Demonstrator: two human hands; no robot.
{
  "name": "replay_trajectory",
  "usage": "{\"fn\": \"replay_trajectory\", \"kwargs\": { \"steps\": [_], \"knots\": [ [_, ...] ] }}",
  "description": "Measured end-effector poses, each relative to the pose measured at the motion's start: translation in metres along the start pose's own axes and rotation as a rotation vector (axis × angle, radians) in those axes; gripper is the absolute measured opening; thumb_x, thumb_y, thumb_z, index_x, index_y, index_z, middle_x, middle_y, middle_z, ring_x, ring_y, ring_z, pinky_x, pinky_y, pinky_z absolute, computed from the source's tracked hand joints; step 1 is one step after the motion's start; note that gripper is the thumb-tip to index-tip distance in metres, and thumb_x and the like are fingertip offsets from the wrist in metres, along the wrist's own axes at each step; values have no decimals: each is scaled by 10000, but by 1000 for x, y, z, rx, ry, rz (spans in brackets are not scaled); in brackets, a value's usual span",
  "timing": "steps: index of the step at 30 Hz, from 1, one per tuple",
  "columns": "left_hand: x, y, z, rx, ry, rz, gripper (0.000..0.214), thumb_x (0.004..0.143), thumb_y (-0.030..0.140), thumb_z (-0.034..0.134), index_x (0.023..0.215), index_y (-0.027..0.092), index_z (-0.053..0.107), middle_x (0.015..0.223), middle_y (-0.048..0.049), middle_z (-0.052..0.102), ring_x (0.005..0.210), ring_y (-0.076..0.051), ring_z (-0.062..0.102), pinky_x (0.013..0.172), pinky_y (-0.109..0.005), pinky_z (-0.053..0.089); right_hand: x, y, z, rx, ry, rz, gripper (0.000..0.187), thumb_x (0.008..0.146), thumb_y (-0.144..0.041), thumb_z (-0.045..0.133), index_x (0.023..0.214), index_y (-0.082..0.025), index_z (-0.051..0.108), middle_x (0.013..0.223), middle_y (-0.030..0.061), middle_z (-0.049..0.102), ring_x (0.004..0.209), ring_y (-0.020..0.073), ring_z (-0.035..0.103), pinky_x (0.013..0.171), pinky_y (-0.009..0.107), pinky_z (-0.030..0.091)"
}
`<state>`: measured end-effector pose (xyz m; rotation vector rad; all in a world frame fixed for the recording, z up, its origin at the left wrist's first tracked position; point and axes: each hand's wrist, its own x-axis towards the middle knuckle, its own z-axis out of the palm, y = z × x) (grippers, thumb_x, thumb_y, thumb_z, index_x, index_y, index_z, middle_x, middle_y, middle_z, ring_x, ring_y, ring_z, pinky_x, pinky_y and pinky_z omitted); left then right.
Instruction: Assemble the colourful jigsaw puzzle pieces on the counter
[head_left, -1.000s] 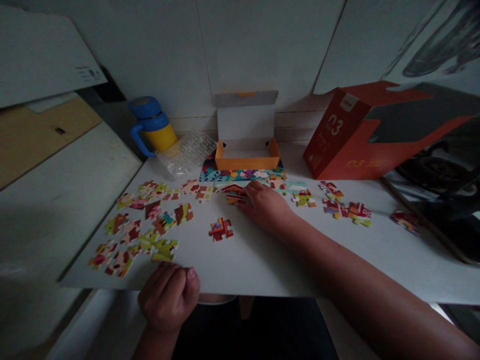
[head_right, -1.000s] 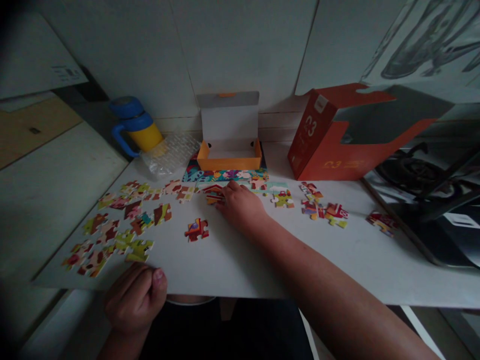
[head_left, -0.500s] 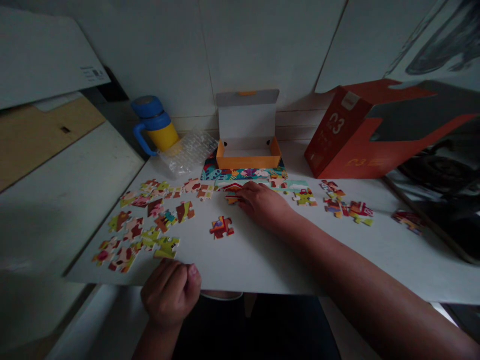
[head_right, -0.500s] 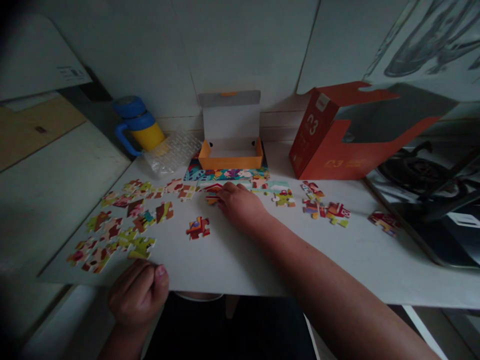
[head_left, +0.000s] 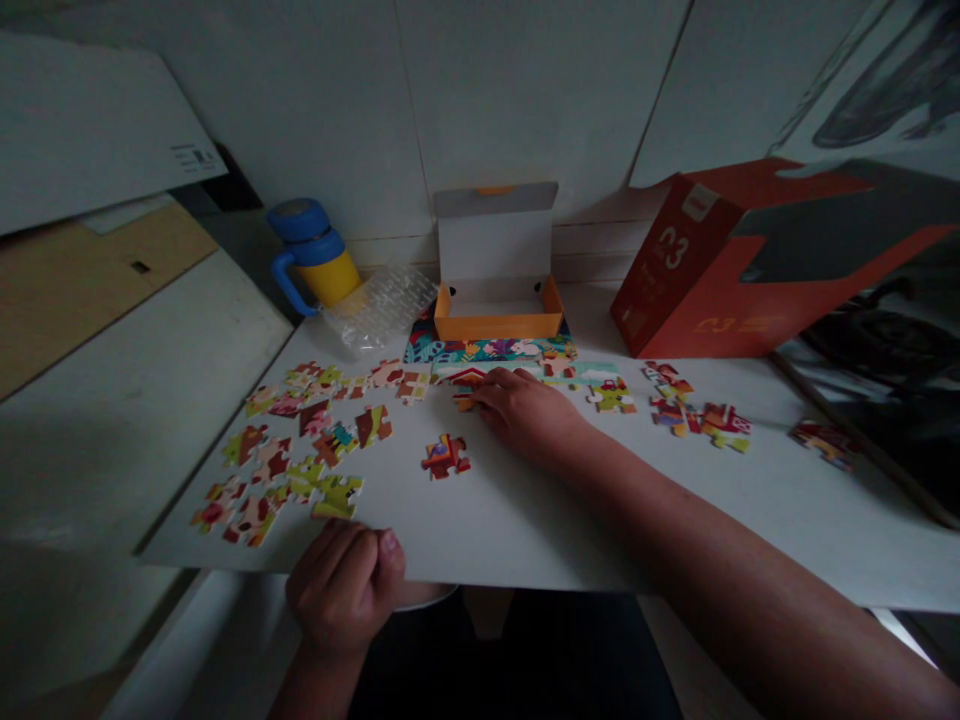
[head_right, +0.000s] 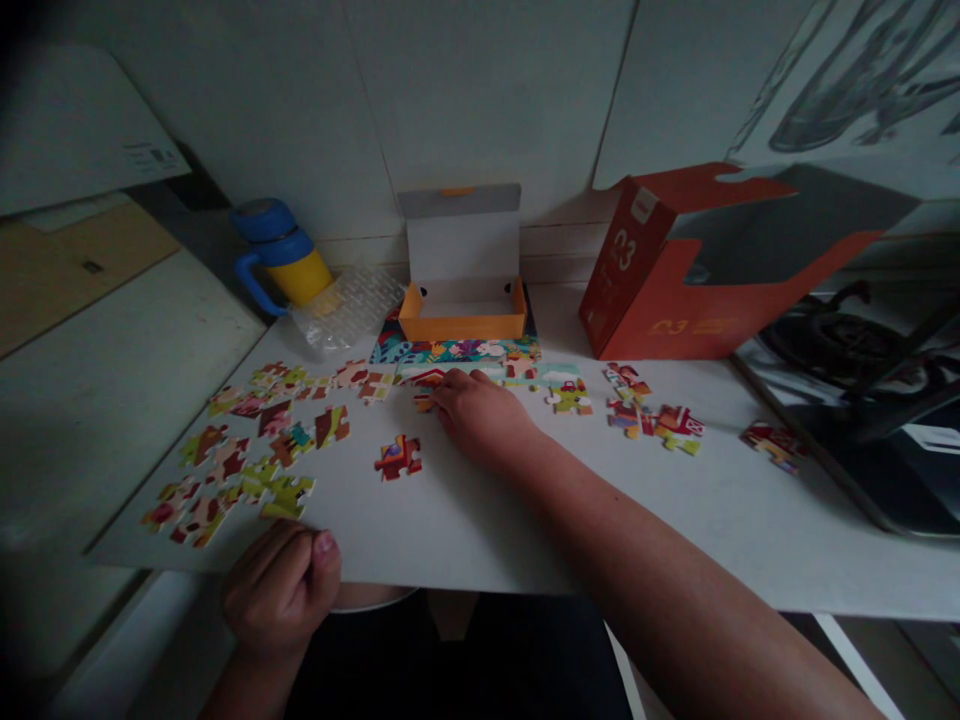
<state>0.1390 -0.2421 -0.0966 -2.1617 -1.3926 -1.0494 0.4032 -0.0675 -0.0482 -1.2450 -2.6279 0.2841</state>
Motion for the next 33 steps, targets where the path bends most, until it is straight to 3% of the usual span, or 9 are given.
{"fn": "replay_trajectory", "kwargs": {
  "steps": [6, 23, 28, 33],
  "knots": [
    [0, 0, 0, 11, 1, -3, 380, 931, 30, 678, 744, 250, 430, 641, 27, 491, 594, -179, 495, 634, -349, 399, 1, -1, -1, -21, 8, 141, 470, 1092, -372, 576, 1490, -134, 652, 1481, 192, 665, 1315, 337, 612, 1096, 441, 514],
    [2, 1, -1, 22, 2, 21, 376, 932, 30, 662, 752, 257, 423, 625, 28, 511, 583, -181, 513, 630, -355, 420, 1, 0, 2, 30, 18, 33, 421, 1112, -283, 520, 1484, -249, 716, 1404, 144, 665, 1250, 295, 605, 1115, 441, 489],
    [2, 1, -1, 11, -4, 15, 370, 934, 28, 668, 756, 252, 434, 633, 28, 521, 584, -171, 516, 635, -342, 421, 1, 2, 4, 17, 18, 35, 485, 1089, -256, 524, 1548, -167, 652, 1476, 180, 635, 1305, 317, 582, 1152, 461, 479],
    [-1, -1, 1, 0, 2, 8, 387, 926, 22, 666, 748, 252, 410, 623, 36, 505, 573, -162, 505, 634, -336, 417, 1, 4, 3, 27, 21, 54, 501, 1073, -254, 532, 1558, -205, 647, 1482, 175, 625, 1298, 316, 594, 1132, 461, 496]
  ]
}}
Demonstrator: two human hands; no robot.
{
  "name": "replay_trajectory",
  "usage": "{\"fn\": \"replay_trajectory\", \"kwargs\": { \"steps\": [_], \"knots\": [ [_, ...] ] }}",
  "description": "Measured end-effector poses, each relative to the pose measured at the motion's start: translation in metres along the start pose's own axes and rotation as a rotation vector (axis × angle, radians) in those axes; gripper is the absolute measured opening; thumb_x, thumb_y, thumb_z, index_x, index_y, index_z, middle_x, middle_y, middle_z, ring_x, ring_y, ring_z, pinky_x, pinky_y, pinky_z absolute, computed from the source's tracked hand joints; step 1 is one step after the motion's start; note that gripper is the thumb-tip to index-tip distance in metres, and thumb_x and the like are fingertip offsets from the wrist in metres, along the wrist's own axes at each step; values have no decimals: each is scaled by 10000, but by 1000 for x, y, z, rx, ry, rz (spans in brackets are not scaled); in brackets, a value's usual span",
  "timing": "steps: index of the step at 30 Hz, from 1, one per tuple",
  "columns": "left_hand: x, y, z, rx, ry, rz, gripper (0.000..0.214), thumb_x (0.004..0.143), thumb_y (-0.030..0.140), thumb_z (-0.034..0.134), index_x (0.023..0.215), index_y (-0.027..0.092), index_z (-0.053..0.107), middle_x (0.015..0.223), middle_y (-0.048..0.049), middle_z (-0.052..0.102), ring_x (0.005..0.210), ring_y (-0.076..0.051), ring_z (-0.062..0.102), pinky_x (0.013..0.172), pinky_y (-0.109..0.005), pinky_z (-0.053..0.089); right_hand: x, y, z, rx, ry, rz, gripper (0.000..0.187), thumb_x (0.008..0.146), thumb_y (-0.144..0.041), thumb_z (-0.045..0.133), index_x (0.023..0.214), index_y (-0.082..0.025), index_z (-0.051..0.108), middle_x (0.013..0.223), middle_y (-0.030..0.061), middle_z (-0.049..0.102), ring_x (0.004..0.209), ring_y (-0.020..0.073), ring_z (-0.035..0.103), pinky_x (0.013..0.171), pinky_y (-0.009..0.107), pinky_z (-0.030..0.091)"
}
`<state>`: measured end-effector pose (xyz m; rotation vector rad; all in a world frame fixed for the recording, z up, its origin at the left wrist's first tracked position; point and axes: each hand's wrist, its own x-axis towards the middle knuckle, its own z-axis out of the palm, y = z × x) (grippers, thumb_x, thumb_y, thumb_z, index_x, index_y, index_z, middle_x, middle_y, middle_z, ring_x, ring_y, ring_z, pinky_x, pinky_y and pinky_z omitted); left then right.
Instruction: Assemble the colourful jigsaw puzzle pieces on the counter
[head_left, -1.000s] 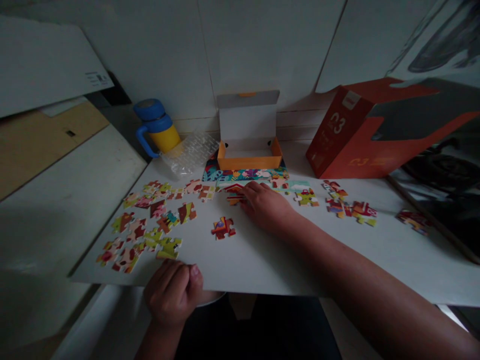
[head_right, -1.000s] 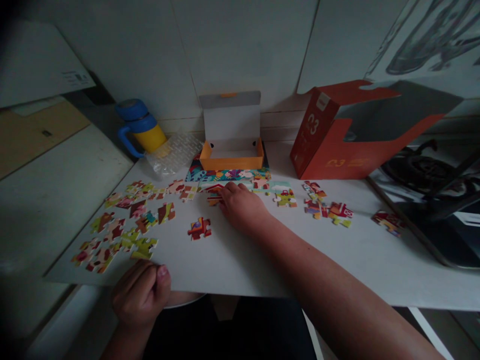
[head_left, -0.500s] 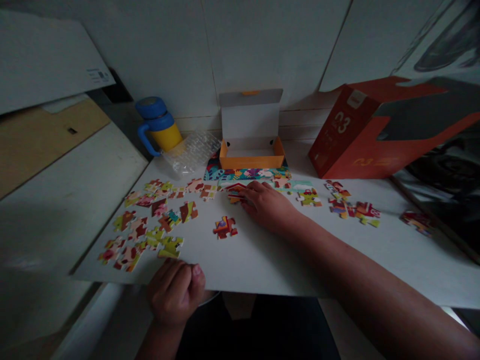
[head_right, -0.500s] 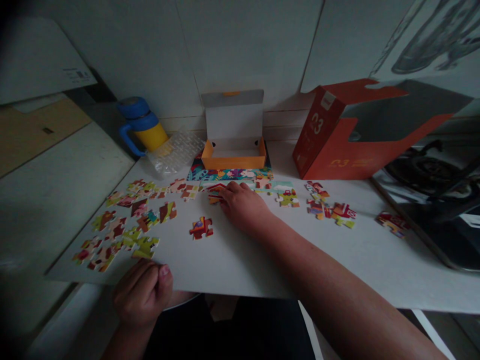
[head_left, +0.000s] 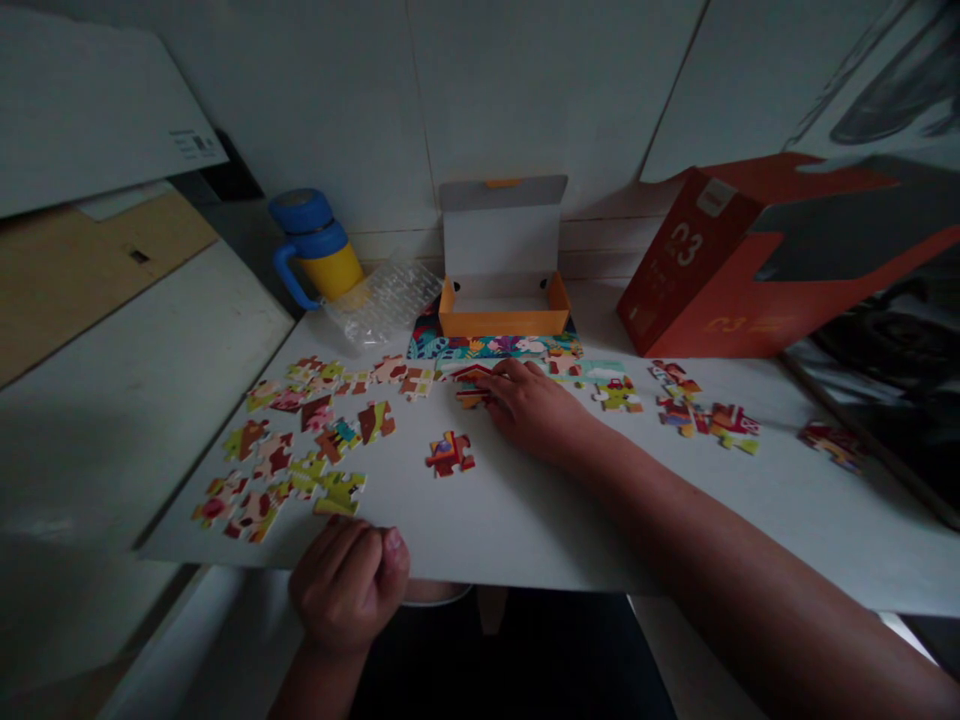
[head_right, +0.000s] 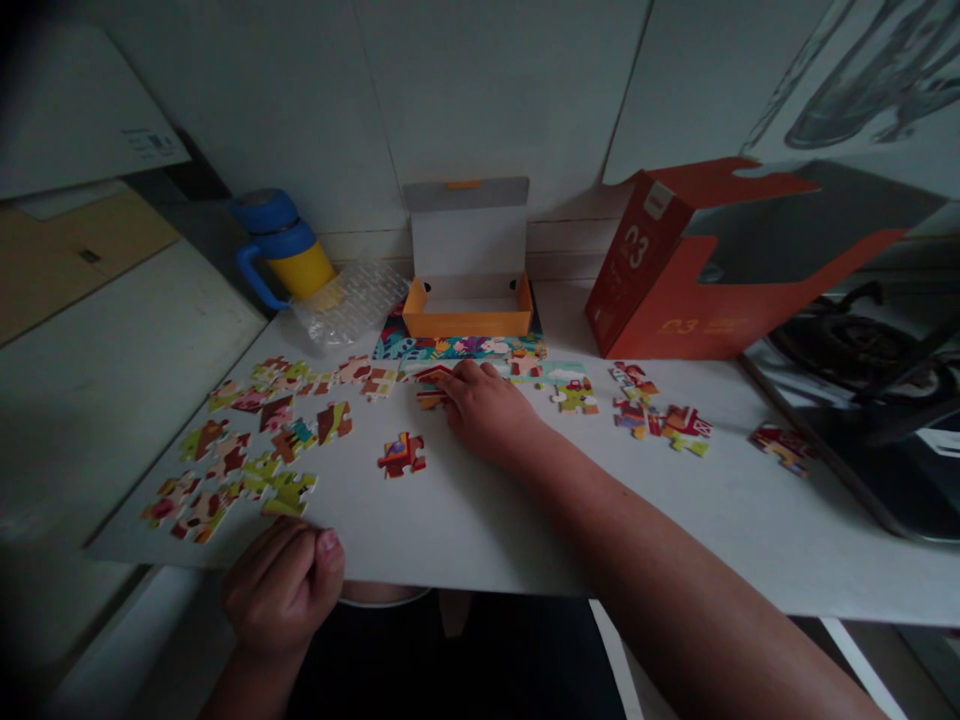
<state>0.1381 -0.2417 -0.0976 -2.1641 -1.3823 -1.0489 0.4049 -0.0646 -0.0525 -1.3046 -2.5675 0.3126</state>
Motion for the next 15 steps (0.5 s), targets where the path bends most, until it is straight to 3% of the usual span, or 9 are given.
{"fn": "replay_trajectory", "kwargs": {
  "steps": [15],
  "knots": [
    [3, 2, 0, -3, 6, 7, 393, 926, 11, 672, 769, 258, 410, 639, 27, 506, 598, -173, 498, 628, -353, 419, 2, -7, -5, -35, -36, 7, 430, 1101, -273, 501, 1470, -196, 708, 1453, 169, 656, 1296, 316, 597, 1100, 452, 508]
  ]
}}
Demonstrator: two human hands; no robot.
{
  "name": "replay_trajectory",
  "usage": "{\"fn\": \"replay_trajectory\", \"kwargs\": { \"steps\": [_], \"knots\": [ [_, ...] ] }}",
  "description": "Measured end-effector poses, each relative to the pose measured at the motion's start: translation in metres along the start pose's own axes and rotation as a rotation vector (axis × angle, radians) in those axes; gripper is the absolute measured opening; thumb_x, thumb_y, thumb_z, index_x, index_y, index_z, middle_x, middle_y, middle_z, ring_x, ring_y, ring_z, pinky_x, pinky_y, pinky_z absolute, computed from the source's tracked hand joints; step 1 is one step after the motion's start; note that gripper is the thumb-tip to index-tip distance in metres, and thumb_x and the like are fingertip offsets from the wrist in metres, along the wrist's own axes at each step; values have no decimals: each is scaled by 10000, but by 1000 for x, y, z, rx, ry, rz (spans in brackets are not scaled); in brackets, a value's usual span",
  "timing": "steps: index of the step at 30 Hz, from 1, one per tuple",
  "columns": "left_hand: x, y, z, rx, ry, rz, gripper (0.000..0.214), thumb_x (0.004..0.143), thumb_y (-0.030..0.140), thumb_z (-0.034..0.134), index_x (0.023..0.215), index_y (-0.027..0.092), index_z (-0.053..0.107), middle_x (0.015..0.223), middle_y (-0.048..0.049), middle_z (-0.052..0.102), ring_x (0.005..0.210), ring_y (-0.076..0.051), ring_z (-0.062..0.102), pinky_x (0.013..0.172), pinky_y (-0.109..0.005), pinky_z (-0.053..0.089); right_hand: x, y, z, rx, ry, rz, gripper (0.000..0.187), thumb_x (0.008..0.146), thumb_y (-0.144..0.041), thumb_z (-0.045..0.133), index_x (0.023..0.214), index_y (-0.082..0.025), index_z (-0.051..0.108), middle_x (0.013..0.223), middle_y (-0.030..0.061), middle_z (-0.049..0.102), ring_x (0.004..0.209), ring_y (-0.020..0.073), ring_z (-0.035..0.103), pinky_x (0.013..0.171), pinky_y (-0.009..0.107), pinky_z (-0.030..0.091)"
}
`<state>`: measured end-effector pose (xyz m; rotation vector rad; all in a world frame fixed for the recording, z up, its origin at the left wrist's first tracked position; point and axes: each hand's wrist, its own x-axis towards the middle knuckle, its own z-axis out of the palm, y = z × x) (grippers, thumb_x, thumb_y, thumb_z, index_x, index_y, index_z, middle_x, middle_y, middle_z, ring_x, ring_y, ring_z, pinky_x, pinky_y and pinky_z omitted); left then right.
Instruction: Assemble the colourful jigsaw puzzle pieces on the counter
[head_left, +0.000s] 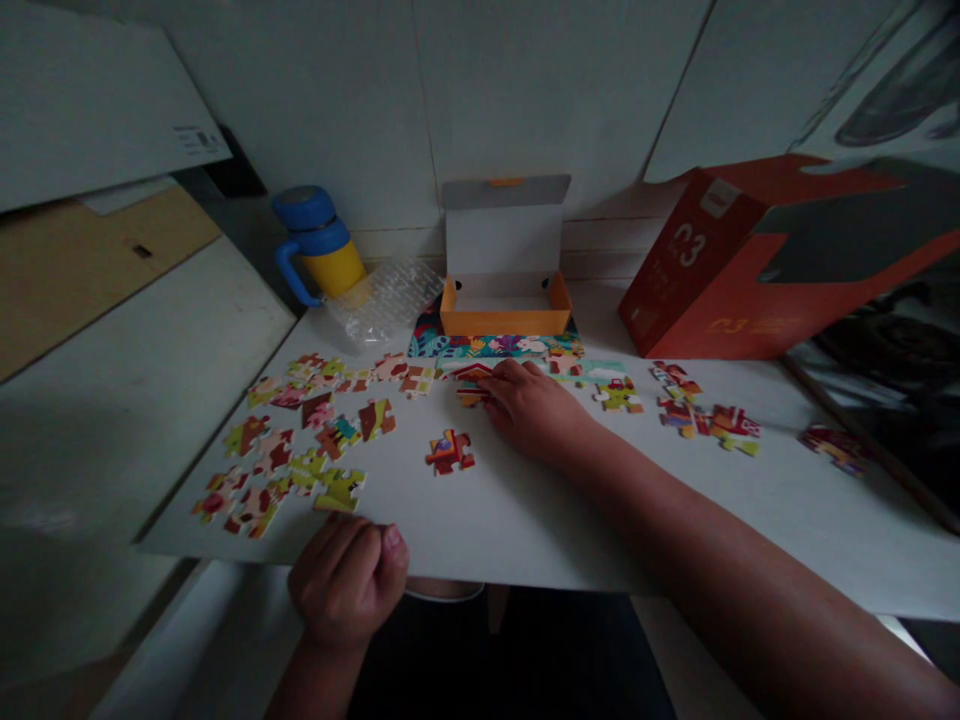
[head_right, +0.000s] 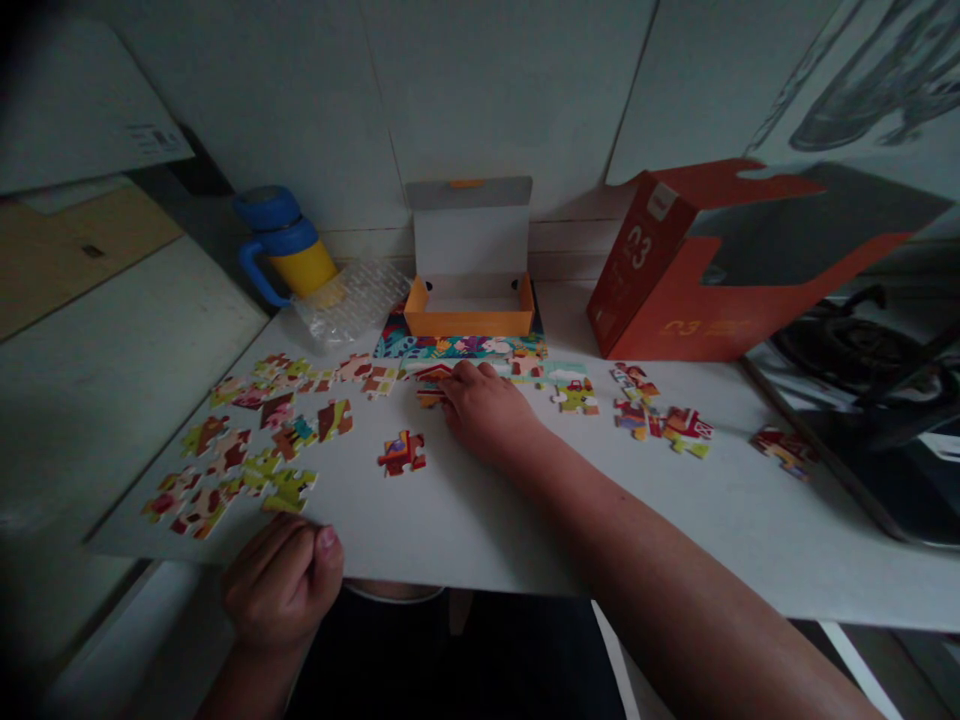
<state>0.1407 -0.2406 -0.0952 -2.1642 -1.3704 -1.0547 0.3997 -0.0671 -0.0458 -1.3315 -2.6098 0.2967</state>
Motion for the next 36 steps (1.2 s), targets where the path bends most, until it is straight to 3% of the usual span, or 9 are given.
{"fn": "replay_trajectory", "kwargs": {
  "steps": [19, 30, 36],
  "knots": [
    [0, 1, -1, 0, 2, 9, 401, 912, -7, 677, 769, 258, 412, 642, 29, 497, 597, -182, 490, 628, -352, 404, 2, -13, -5, -126, -54, 24, 428, 1112, -242, 428, 1446, -212, 694, 1421, 174, 677, 1232, 357, 607, 945, 462, 534],
    [-9, -4, 0, 0, -20, -4, 381, 915, 1, 677, 772, 251, 428, 658, 22, 519, 618, -180, 505, 657, -348, 423, 1, -7, -6, -116, -80, 1, 467, 1118, -300, 431, 1513, -224, 669, 1474, 166, 648, 1258, 346, 591, 995, 449, 511],
    [-3, -1, -1, 11, -3, 3, 391, 912, -7, 675, 775, 252, 415, 655, 26, 504, 610, -170, 486, 650, -343, 408, -2, -9, -7, -96, -73, -12, 413, 1140, -337, 431, 1424, -224, 708, 1413, 154, 685, 1230, 318, 606, 996, 418, 505]
  ]
}}
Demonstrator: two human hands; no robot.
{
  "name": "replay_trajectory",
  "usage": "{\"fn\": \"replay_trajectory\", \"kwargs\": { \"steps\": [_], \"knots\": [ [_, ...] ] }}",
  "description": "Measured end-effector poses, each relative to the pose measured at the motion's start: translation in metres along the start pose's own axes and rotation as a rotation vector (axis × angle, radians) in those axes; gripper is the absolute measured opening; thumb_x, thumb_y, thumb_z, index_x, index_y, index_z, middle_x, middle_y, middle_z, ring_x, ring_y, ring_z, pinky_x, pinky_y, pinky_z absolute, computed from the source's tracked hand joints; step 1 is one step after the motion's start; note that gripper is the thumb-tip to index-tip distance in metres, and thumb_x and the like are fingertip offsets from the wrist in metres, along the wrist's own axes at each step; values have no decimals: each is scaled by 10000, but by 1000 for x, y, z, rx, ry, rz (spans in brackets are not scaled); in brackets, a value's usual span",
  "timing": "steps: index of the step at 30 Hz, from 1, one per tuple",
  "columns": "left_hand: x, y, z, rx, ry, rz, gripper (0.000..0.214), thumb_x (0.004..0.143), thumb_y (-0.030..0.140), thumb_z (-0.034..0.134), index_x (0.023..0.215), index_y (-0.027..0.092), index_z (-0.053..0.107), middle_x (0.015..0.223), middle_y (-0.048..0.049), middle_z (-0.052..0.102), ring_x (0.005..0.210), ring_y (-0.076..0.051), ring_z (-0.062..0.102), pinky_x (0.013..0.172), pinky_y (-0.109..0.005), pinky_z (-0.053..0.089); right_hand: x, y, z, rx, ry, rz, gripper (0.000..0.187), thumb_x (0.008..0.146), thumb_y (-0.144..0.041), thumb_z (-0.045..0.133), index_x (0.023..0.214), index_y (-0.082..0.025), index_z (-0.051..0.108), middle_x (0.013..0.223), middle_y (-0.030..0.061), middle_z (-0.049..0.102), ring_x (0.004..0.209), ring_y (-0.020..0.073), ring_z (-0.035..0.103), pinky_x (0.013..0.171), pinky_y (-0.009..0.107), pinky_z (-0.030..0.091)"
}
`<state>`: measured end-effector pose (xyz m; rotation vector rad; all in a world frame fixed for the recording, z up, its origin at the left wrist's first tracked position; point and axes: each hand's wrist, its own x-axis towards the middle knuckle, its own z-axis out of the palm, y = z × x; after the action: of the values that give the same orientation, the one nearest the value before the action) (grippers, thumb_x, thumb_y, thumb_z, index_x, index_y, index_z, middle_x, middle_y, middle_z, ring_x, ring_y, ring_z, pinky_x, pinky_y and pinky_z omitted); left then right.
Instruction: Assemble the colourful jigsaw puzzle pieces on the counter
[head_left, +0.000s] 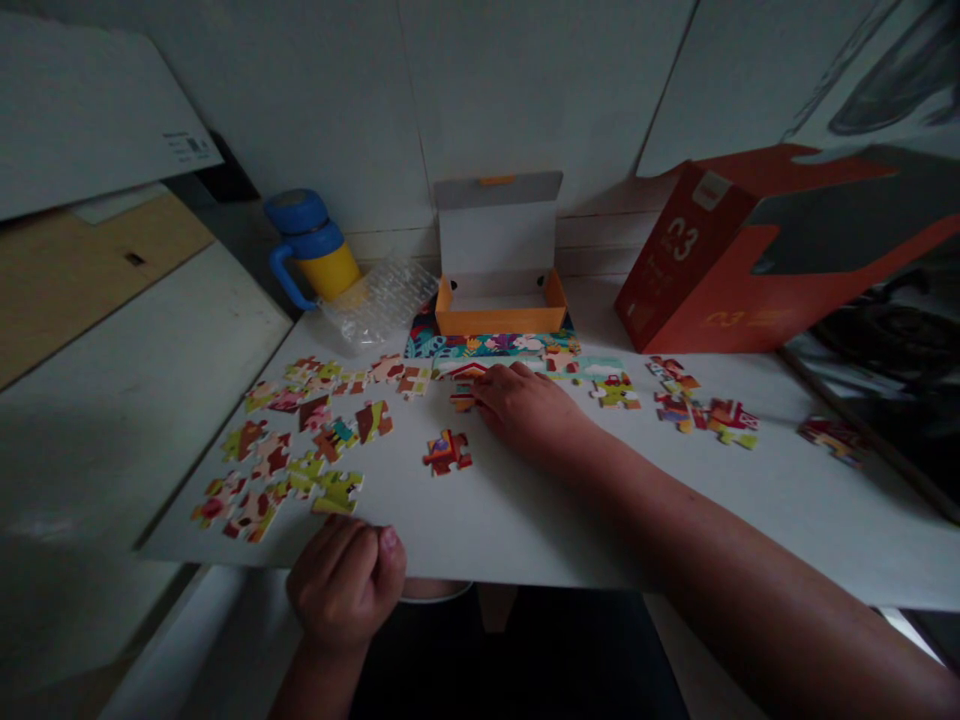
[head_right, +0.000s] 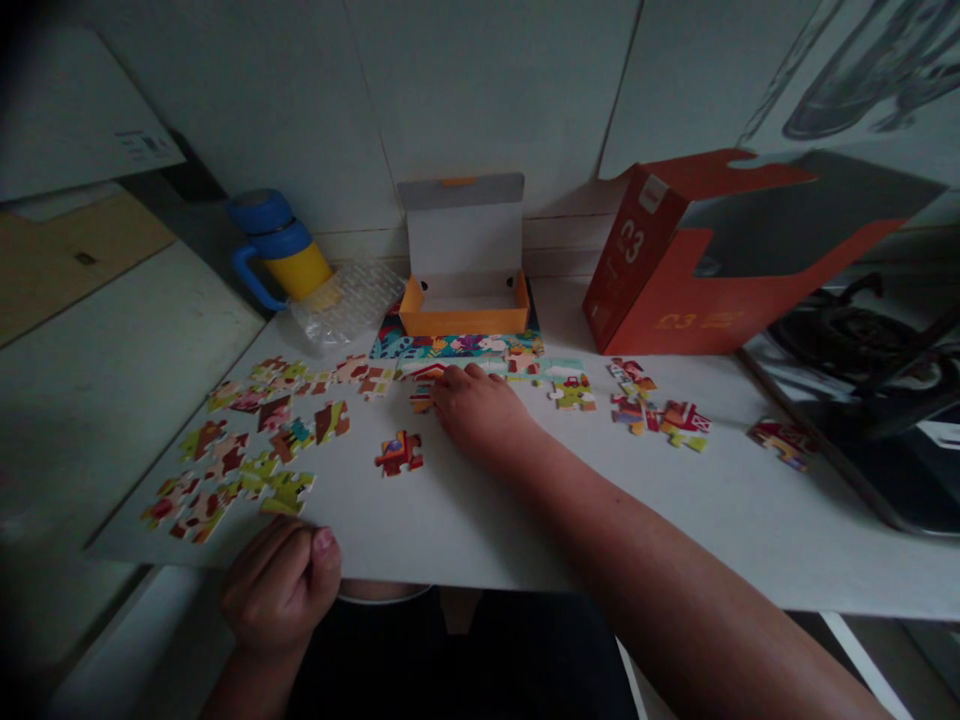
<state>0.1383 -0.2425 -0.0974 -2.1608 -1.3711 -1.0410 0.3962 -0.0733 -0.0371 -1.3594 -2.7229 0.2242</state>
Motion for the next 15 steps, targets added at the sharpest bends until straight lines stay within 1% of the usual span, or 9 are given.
{"fn": "replay_trajectory", "kwargs": {
  "steps": [4, 7, 11, 15],
  "knots": [
    [3, 1, 0, -9, 1, 4, 387, 923, 2, 664, 774, 252, 409, 644, 29, 486, 601, -167, 477, 637, -341, 398, 0, -1, -2, 4, -1, 24, 407, 1145, -335, 433, 1430, -208, 695, 1414, 154, 688, 1249, 301, 606, 1026, 406, 497],
    [1, 1, 0, -13, 8, -2, 384, 919, -3, 664, 772, 249, 414, 646, 29, 489, 599, -165, 477, 641, -342, 399, 0, 0, -2, -9, 3, 55, 386, 1131, -321, 463, 1407, -190, 698, 1385, 164, 696, 1246, 301, 612, 998, 402, 510],
    [-2, -1, 1, -13, 0, -14, 388, 917, 4, 675, 764, 246, 414, 647, 29, 487, 602, -164, 482, 645, -341, 397, 1, 2, -1, -5, 20, 66, 392, 1120, -320, 490, 1430, -195, 695, 1377, 153, 696, 1238, 307, 617, 992, 412, 516],
    [0, 0, 1, -6, 2, 5, 395, 919, 1, 667, 764, 251, 405, 642, 32, 479, 598, -166, 481, 636, -340, 399, 2, 3, 1, 4, 33, 60, 410, 1124, -317, 482, 1458, -199, 687, 1388, 150, 690, 1249, 305, 613, 1017, 417, 508]
  ]
}}
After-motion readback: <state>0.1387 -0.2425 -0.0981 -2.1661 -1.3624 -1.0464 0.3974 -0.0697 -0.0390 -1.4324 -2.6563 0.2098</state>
